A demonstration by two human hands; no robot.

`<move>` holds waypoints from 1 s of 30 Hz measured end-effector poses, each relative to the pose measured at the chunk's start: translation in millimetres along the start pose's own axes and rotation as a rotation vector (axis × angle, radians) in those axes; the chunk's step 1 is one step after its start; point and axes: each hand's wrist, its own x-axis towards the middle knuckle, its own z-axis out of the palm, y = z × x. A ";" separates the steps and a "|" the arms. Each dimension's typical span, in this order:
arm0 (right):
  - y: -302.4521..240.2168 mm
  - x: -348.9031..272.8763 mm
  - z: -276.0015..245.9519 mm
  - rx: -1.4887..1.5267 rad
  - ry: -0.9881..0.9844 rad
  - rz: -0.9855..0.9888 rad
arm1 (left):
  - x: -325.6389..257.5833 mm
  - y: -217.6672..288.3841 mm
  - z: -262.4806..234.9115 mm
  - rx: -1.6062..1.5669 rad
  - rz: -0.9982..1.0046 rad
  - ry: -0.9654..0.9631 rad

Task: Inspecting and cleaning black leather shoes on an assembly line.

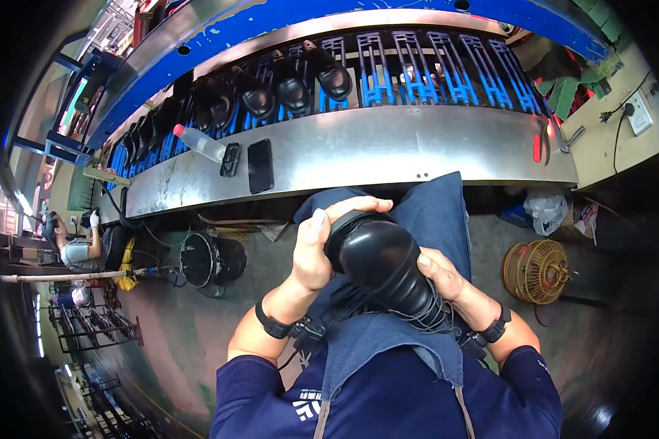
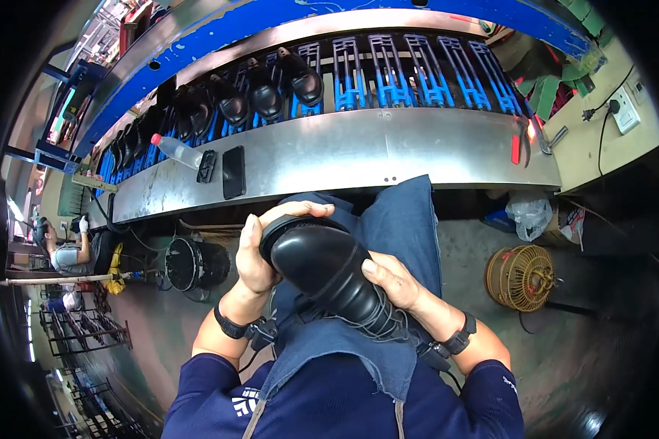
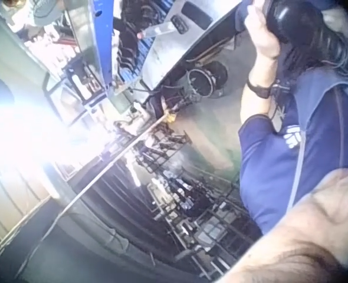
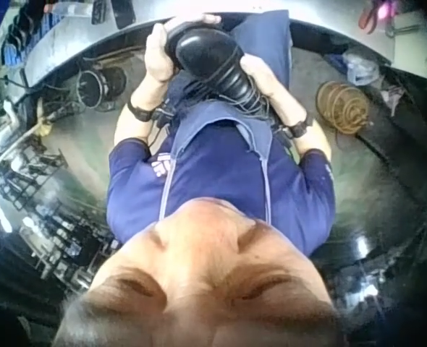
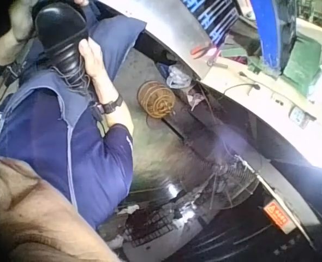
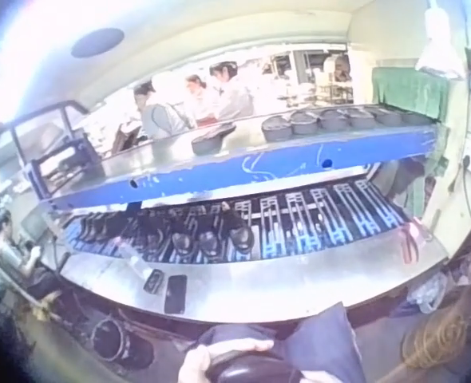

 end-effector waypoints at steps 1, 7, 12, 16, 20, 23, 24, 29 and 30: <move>1.3 0.0 0.6 0.013 0.017 -0.007 | 1.8 -0.8 -1.0 0.088 0.031 0.001; 5.2 -1.0 -5.5 0.028 0.006 0.009 | 0.7 -4.1 7.5 0.098 0.056 0.031; 1.3 -0.7 -1.9 0.049 0.042 -0.014 | 2.0 -4.4 8.4 0.122 0.038 0.020; 7.0 -3.1 -6.8 0.062 0.046 -0.008 | 3.1 -4.0 8.8 0.136 0.043 0.007; 13.4 -4.6 -10.0 0.024 0.063 0.000 | 0.7 -4.5 10.7 0.096 0.025 0.012; 11.7 -5.3 -9.3 0.035 0.080 -0.024 | 0.5 -3.4 15.1 0.076 0.009 -0.006; 12.1 -5.9 -9.5 0.036 0.083 -0.036 | -0.2 -3.5 17.4 0.087 0.013 -0.012; 18.5 -10.8 -12.2 0.080 0.058 -0.062 | -9.2 7.3 29.4 0.161 -0.004 -0.011; 17.5 -12.9 -11.6 0.062 0.053 -0.063 | -10.8 15.5 29.6 0.169 -0.050 -0.004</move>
